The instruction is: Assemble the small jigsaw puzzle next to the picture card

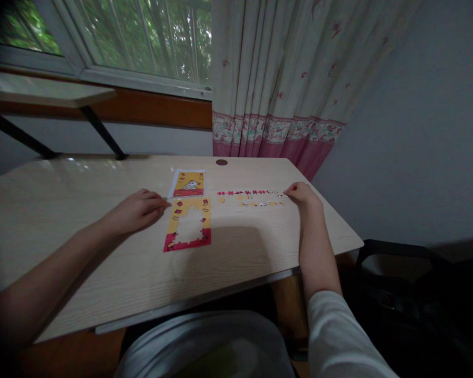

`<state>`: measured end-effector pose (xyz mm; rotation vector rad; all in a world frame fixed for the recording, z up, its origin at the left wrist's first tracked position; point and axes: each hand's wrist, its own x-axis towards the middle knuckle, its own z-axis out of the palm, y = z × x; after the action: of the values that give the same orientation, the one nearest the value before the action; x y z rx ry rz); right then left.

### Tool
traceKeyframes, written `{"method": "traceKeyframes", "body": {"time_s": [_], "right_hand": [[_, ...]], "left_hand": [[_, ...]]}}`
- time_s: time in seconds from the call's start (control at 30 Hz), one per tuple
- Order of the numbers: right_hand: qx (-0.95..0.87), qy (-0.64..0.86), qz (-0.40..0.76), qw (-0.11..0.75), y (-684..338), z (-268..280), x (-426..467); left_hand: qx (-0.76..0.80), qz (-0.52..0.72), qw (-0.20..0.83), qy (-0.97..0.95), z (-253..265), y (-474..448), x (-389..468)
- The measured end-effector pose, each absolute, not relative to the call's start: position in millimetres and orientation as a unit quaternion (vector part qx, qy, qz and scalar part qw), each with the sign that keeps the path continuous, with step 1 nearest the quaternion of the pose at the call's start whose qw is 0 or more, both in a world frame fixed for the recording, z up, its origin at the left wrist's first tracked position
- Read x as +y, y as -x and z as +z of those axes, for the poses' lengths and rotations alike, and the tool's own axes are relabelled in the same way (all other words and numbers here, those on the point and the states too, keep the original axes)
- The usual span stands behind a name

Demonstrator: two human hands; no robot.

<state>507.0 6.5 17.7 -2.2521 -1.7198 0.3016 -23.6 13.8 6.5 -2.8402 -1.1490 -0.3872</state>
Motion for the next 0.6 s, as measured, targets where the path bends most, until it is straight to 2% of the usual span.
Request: {"method": "traceKeyframes", "body": {"time_s": [0.17, 0.3, 0.43, 0.6], "right_hand": [[-0.623, 0.755, 0.152, 0.134, -499.8, 26.5, 4.2], [-0.657, 0.724, 0.197, 0.073, -493.1, 36.4, 3.2], [-0.676, 0.710, 0.197, 0.019, -486.9, 40.9, 2.5], [-0.671, 0.718, 0.182, 0.003, -480.8, 40.5, 2.4]], "left_hand": [[-0.373, -0.123, 0.021, 0.920, 8.1, 22.5, 12.8], [-0.378, -0.118, 0.017, 0.918, 9.5, 21.2, 12.0], [-0.380, -0.114, 0.015, 0.918, 7.9, 21.4, 13.1], [-0.378, -0.122, 0.011, 0.918, 6.2, 22.4, 14.2]]}}
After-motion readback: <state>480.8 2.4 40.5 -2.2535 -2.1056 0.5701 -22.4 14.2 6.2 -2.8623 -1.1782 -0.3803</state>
